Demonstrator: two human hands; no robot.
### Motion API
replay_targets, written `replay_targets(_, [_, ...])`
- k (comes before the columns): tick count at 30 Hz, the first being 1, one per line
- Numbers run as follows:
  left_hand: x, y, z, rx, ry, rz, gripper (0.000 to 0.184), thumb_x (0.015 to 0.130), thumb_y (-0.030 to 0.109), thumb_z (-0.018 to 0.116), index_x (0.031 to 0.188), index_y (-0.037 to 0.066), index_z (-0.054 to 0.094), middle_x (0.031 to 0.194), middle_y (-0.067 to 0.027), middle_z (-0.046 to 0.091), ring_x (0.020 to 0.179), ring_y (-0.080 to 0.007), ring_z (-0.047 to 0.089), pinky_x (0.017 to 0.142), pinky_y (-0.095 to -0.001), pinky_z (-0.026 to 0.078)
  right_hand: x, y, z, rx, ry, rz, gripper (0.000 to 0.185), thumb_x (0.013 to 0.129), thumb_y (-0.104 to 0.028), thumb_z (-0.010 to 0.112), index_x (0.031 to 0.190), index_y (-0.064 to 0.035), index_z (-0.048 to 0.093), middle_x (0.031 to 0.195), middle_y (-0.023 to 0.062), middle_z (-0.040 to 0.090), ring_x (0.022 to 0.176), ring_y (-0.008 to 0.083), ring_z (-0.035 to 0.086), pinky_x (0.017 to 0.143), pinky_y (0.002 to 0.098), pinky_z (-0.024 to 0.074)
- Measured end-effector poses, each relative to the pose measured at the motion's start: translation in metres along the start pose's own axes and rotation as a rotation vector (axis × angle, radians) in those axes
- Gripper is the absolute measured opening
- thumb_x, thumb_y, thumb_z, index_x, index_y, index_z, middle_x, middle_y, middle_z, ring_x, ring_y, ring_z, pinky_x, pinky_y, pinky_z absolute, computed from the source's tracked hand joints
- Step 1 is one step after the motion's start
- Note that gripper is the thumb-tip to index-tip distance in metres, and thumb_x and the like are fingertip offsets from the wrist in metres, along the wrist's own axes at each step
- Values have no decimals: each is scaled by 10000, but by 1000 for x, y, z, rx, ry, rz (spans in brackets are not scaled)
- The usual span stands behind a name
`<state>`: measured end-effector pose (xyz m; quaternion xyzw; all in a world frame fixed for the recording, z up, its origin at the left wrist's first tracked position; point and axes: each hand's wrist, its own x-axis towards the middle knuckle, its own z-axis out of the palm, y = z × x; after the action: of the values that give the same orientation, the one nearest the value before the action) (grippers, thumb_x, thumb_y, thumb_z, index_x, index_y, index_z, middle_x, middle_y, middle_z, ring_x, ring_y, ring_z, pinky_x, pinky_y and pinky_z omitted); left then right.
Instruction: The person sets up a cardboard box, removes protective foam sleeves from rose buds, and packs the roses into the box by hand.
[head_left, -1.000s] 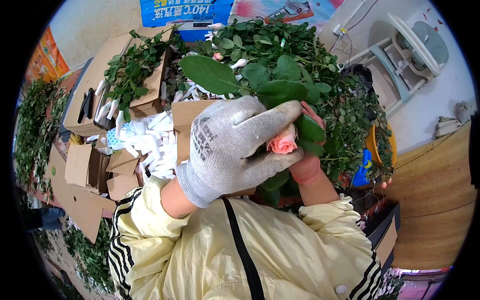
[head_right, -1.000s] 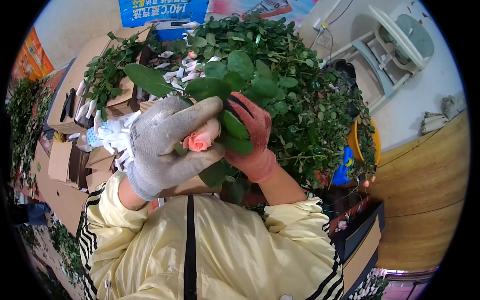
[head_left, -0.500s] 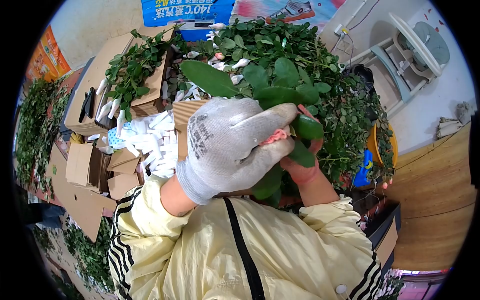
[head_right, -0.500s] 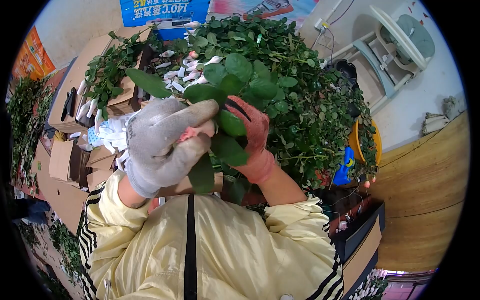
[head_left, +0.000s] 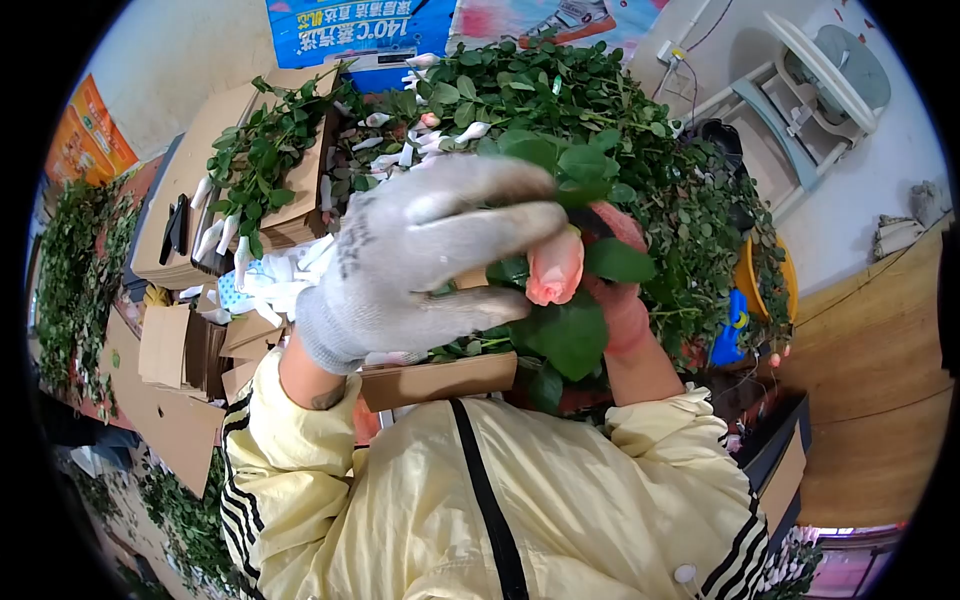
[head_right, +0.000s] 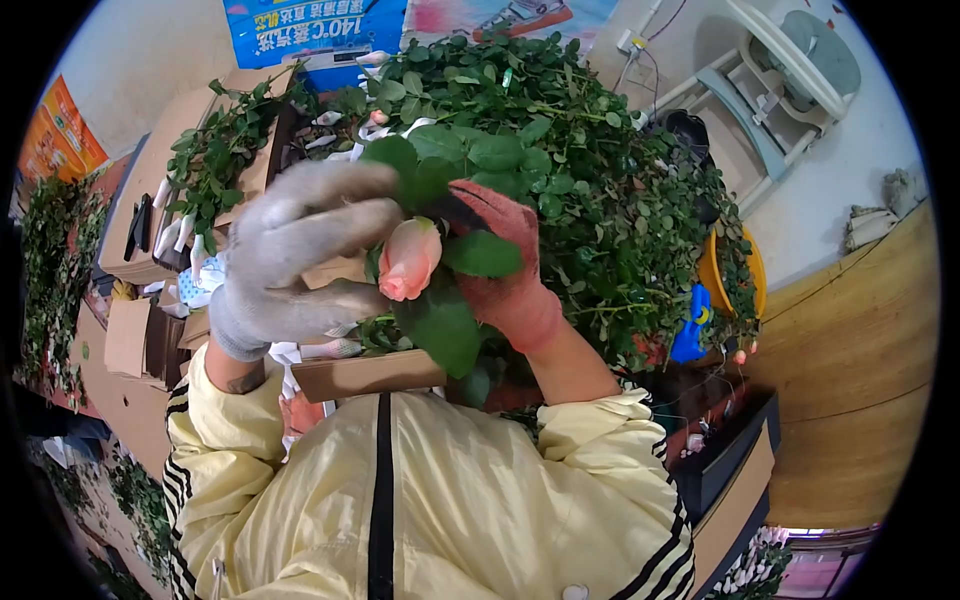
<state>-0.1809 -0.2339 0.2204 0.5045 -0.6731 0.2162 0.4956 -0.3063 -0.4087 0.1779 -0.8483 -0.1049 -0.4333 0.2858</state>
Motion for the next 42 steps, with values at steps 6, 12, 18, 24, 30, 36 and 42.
replay_targets(6, [1, -3, 17, -38, -65, 143, 355, 600, 102, 728, 935, 9, 654, 911, -170, 630, 767, -304, 628, 634, -348, 501, -16, 10, 11, 261, -2, 195, 399, 662, -91, 668, 1047, -11, 596, 1121, 162, 592, 964, 324, 601, 829, 390, 466])
replay_targets(12, [2, 5, 26, 79, 108, 195, 221, 588, 34, 702, 803, 32, 649, 857, -144, 632, 703, -279, 620, 576, -331, 506, -31, 27, 12, -74, 31, -101, 595, 607, -58, 693, 1179, -42, 530, 1215, 133, 533, 1085, 303, 517, 901, 387, 386])
replay_targets(18, [2, 7, 30, 90, 152, 180, 187, 580, -15, 675, 745, 56, 624, 826, -128, 631, 684, -271, 614, 555, -326, 505, -30, 22, 12, -73, 25, -87, 596, 597, -51, 685, 1175, -46, 543, 1212, 129, 536, 1072, 299, 515, 898, 389, 381])
replay_targets(24, [-1, 1, 33, 76, 182, 162, 174, 597, -14, 675, 750, 45, 618, 818, -111, 635, 689, -265, 615, 550, -336, 500, -27, 16, 12, -124, 10, -103, 602, 604, -47, 684, 1188, -45, 539, 1209, 124, 538, 1076, 299, 510, 911, 387, 375])
replay_targets(30, [-2, 1, 31, -57, 134, -7, 367, 641, 120, 734, 975, 6, 634, 936, -156, 634, 790, -308, 618, 653, -326, 513, -28, 25, 7, -197, 8, -90, 678, 710, -469, 572, 1243, -63, 468, 1152, 124, 541, 1012, 274, 550, 843, 382, 464])
replay_targets(36, [-9, -6, 30, -110, -43, -97, 528, 645, 259, 775, 1080, 1, 622, 1039, -177, 631, 912, -317, 629, 803, -368, 496, -33, 28, 7, -157, -37, -12, 693, 734, -502, 547, 1266, -68, 448, 1187, 120, 521, 1046, 265, 532, 879, 384, 443])
replay_targets(42, [-9, -2, 32, -150, 12, -234, 509, 611, 232, 805, 1043, 14, 645, 994, -142, 659, 906, -285, 641, 811, -346, 495, -40, 32, 12, -58, -79, 131, 709, 759, -534, 523, 1288, -73, 427, 1222, 115, 501, 1080, 256, 513, 914, 386, 422])
